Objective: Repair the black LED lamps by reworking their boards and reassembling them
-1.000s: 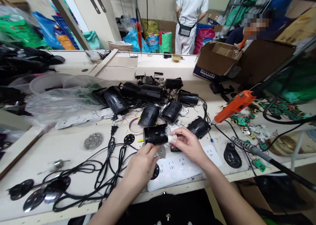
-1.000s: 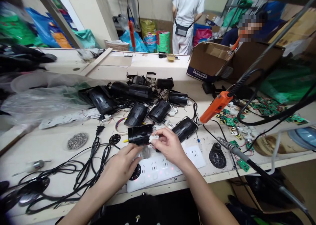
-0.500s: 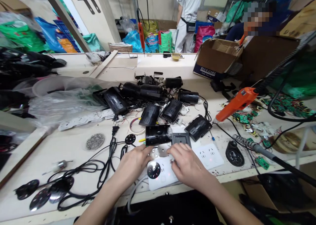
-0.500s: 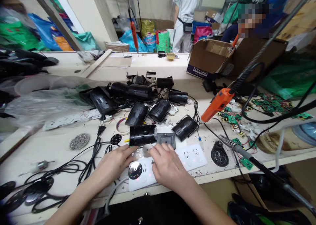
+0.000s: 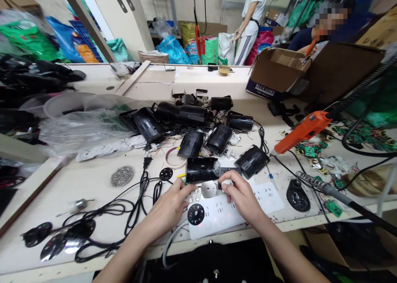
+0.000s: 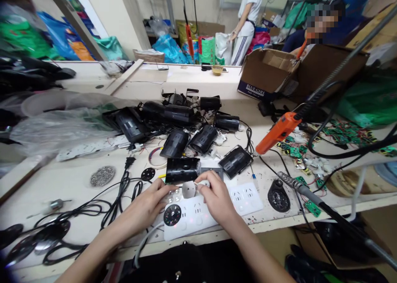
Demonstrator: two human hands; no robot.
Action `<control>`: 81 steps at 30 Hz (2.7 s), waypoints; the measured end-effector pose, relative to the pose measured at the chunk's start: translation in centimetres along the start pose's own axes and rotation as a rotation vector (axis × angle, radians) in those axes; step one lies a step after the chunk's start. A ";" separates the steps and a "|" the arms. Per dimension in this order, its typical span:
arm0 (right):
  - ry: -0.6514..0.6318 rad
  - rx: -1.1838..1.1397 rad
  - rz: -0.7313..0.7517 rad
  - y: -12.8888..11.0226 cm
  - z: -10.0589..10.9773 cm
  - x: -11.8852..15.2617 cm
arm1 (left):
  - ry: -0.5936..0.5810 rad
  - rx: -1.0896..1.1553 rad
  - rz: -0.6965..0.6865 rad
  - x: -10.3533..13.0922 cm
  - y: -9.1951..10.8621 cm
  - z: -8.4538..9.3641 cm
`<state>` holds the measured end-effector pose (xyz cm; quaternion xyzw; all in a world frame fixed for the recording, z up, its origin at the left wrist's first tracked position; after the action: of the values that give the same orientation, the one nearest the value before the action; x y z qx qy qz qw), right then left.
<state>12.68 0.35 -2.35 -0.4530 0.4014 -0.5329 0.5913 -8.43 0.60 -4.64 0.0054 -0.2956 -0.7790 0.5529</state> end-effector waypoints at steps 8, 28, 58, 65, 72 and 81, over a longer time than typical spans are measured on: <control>0.056 0.055 -0.047 0.1 0.4 0.7 | 0.004 -0.126 -0.061 0.5 1.2 0.1; -0.028 0.313 0.238 -0.8 -1.3 0.7 | 0.093 0.090 0.075 1.3 -1.2 1.4; 0.207 0.255 0.360 0.7 -1.0 5.8 | 0.083 -0.230 -0.447 -7.9 12.0 2.7; 0.202 0.231 0.393 0.5 -0.4 5.5 | 0.056 -0.265 -0.416 -8.5 12.0 2.8; 0.210 0.211 0.396 0.5 0.1 5.4 | 0.063 -0.241 -0.437 -8.7 12.1 2.9; 0.222 -0.352 -0.090 2.6 1.1 3.6 | 0.114 0.404 -0.387 -6.8 9.6 5.6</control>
<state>14.84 -3.08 -4.54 -0.5056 0.5303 -0.5270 0.4307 0.58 6.97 2.27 0.2155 -0.4066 -0.7939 0.3975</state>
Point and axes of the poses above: each hand's wrist, its own x-axis away from the middle knuckle, its own z-axis out of the back of the hand, y = z × x, the point moved 4 cm from there along -x, towards the middle knuckle, and after that the axes turned 6 degrees about z, right-handed, at the moved point
